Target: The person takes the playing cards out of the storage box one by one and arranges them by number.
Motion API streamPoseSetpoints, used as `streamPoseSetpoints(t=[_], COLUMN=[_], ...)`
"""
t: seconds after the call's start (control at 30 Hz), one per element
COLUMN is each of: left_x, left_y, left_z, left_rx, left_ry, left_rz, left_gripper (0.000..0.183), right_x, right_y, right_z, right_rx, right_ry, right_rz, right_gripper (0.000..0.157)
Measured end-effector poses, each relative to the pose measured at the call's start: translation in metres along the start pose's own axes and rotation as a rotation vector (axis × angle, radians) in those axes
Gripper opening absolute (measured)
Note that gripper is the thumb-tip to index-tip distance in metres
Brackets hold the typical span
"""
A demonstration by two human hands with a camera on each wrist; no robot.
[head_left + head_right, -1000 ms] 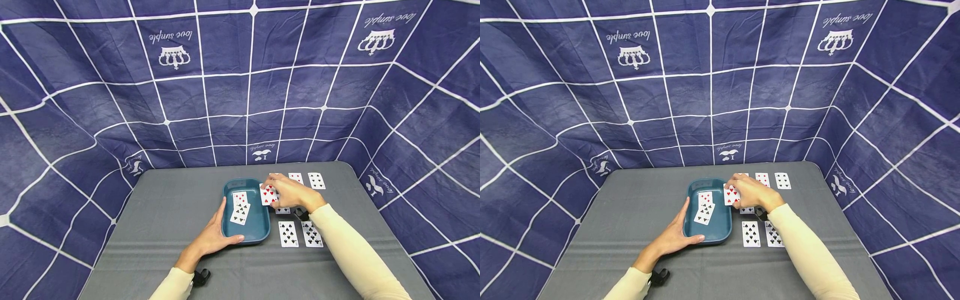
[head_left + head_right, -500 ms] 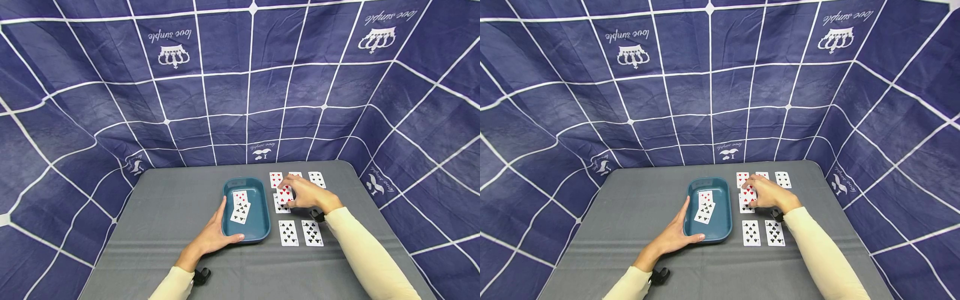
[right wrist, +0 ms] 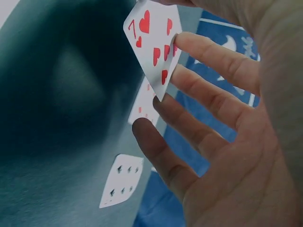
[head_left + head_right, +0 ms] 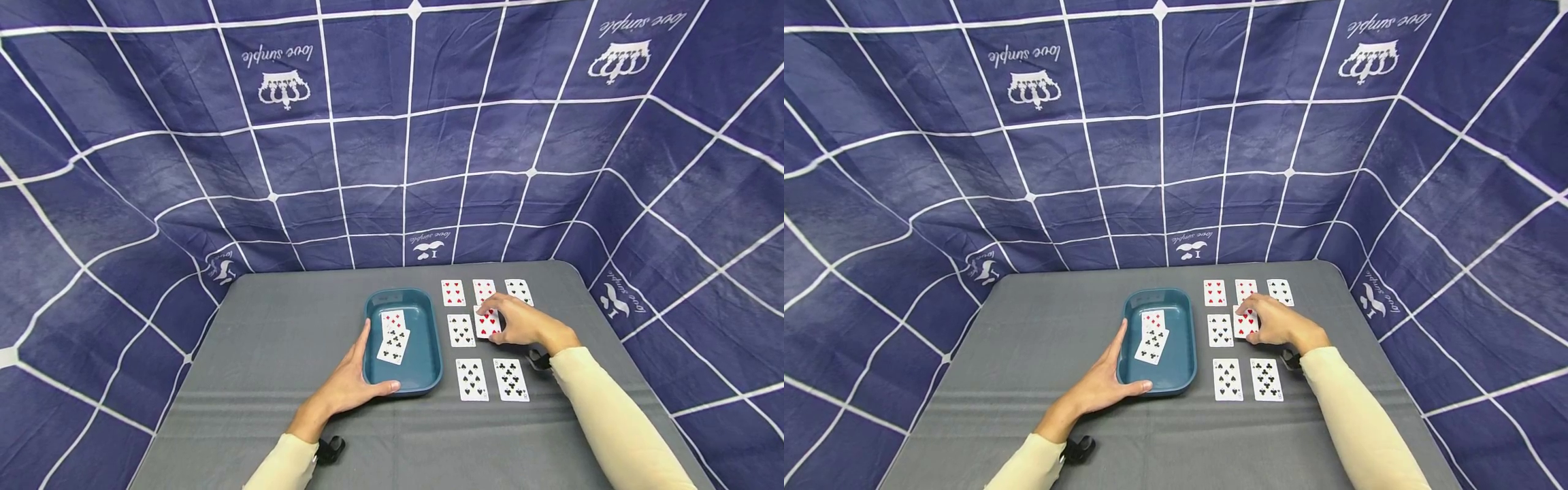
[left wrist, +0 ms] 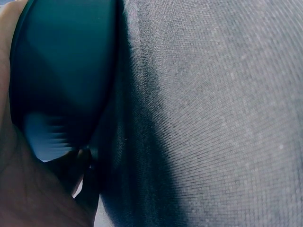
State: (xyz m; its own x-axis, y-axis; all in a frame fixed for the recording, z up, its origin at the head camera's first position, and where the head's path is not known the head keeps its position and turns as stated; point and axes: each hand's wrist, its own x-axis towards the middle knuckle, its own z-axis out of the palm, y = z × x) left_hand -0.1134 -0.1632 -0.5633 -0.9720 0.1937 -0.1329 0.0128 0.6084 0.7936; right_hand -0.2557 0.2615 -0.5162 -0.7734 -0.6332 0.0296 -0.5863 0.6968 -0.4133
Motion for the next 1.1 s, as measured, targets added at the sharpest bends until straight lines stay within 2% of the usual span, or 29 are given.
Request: streamPoseSetpoints(t=[0.27,0.57,1.1], left_x=[0.000,0.001,0.002], left_y=[0.000,0.000,-0.001], left_z=[0.000,-0.001,-0.001], left_rx=[-0.008,-0.002,-0.009], left_ry=[0.003,0.008,0.001], left_rz=[0.002,0.016,0.008], left_gripper=[0.147,0.146,0.147], right_x=[-0.012,-0.016,-0.021], right_y=[0.010,0.020,0.022], right_z=[0.004,0.013,0.014], right_rx=[-0.018,-0.016,-0.014], right_ry=[0.001,0.023,0.038], right_rz=[0.017,0.011,0.005], right_gripper=[0.053,0.054,0.050])
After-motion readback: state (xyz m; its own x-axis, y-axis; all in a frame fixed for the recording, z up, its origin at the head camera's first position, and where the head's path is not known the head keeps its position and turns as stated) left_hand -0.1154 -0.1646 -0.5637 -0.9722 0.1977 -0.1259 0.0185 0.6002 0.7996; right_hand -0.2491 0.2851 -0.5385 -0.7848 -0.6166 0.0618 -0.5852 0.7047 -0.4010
